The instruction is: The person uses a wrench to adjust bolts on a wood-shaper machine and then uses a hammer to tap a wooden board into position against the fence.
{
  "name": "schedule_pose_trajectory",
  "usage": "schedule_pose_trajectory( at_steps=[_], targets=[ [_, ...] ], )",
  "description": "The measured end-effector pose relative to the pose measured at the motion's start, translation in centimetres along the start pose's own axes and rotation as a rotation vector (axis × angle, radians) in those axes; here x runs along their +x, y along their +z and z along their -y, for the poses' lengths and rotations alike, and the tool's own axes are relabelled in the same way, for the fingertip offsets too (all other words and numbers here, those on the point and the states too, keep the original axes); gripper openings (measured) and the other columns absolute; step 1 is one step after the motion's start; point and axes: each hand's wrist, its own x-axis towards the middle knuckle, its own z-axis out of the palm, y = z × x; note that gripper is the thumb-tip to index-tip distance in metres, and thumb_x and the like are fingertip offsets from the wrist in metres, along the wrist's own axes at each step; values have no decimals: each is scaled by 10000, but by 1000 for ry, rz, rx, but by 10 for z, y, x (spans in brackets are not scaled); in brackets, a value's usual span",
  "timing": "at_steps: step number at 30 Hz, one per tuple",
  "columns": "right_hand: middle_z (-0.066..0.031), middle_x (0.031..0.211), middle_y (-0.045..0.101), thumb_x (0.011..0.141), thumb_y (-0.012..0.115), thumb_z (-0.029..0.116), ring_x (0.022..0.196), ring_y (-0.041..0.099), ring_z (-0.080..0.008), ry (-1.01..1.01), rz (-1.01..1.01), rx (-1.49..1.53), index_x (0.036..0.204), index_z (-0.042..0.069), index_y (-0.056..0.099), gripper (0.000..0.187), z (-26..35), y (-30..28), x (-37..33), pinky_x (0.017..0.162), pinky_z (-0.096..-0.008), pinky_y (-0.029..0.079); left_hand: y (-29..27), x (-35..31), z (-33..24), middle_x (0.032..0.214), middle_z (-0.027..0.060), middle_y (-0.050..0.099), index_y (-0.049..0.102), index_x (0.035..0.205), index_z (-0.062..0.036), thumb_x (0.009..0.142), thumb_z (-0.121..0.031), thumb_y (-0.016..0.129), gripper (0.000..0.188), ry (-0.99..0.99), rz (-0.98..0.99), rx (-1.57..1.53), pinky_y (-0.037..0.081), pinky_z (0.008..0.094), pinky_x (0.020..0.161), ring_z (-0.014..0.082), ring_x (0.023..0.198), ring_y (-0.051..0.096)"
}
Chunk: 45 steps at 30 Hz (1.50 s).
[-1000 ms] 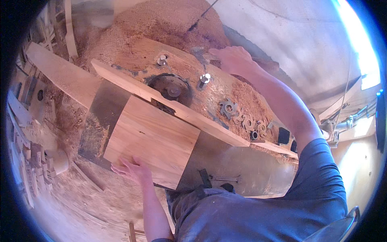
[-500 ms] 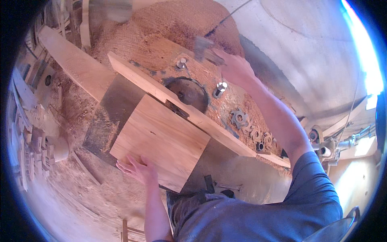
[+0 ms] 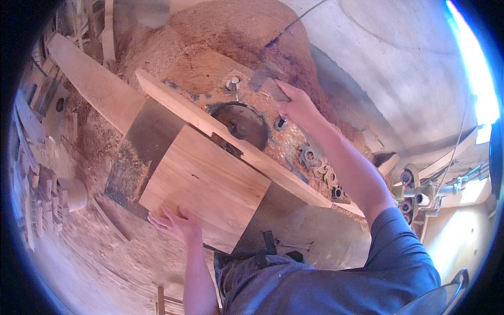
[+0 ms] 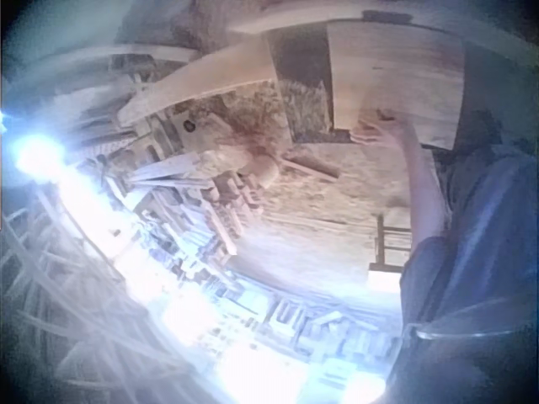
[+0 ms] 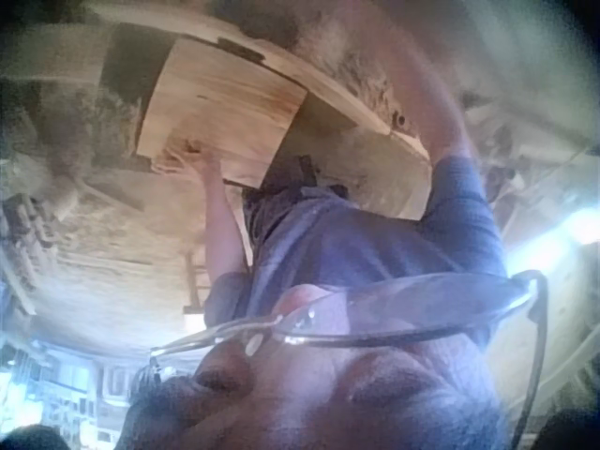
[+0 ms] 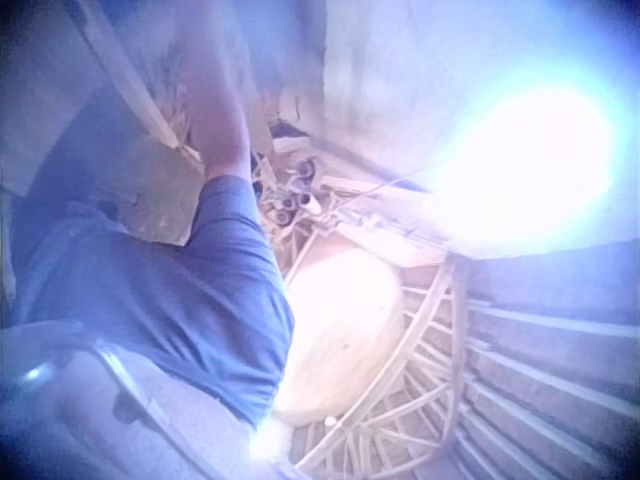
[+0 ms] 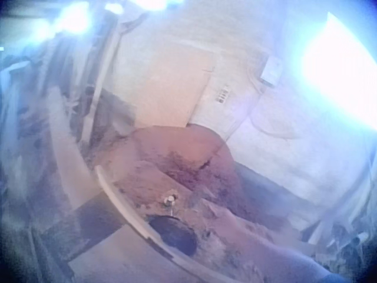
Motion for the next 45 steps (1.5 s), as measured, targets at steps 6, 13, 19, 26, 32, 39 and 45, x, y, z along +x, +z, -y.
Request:
schedule_pose_trajectory(
  at_steps=[6, 13, 19, 26, 32, 39, 45],
  targets=[
    [-67, 753, 579, 983, 583, 58, 563, 568, -184, 540, 76, 622, 1164, 104, 552, 190, 21, 46, -19, 465, -375, 479, 2, 3, -7, 1578, 380, 193, 426, 1491, 1, 946, -266, 637, 642, 22, -37, -19, 206, 672, 1190, 537, 1502, 135],
    [-63, 740, 576, 1003, 595, 97, 528, 534, -170, 566, -17, 661, 1155, 116, 535, 165, 18, 46, -34, 455, -366, 448, -2, -2, -6, 1585, 379, 180, 426, 1495, -10, 960, -237, 622, 613, 27, -9, -26, 195, 674, 1192, 541, 1502, 132],
    [-137, 847, 663, 955, 596, 79, 851, 689, -296, 18, 8, -270, 1488, 258, 455, 580, -17, 42, -34, 731, -434, 545, 5, 1, 0, 1598, 381, 178, 424, 1508, -31, 942, -286, 632, 654, 32, -56, 12, 259, 700, 1143, 543, 1503, 164],
    [-104, 945, 621, 878, 638, 125, 929, 659, -271, -806, 111, -1239, 1556, 363, 398, 758, 21, 14, -26, 782, -415, 529, 9, -2, 0, 1611, 380, 143, 429, 1506, -36, 948, -300, 628, 649, 15, -56, -11, 256, 701, 1146, 543, 1508, 149],
    [-45, 848, 539, 851, 647, 58, 759, 559, -228, -998, -213, -1191, 1470, 294, 543, 671, 11, 0, 21, 715, -374, 473, 4, -2, -3, 1600, 384, 160, 435, 1494, -18, 948, -291, 628, 640, 44, -41, 4, 243, 714, 1145, 561, 1497, 154],
    [-133, 1075, 668, 879, 673, 127, 977, 687, -307, -541, 15, -1230, 1464, 262, 519, 620, 28, 16, 28, 789, -429, 541, 4, 1, -2, 1595, 392, 158, 438, 1488, -17, 941, -263, 630, 630, 41, -61, -48, 234, 717, 1146, 566, 1498, 141],
    [-142, 1060, 723, 884, 660, 129, 994, 712, -328, -368, -120, -636, 1418, 249, 588, 551, 82, 6, 66, 837, -476, 571, 4, 1, -5, 1609, 384, 129, 399, 1514, -28, 948, -256, 631, 653, 67, -63, -60, 221, 717, 1150, 561, 1503, 126]
  ],
)
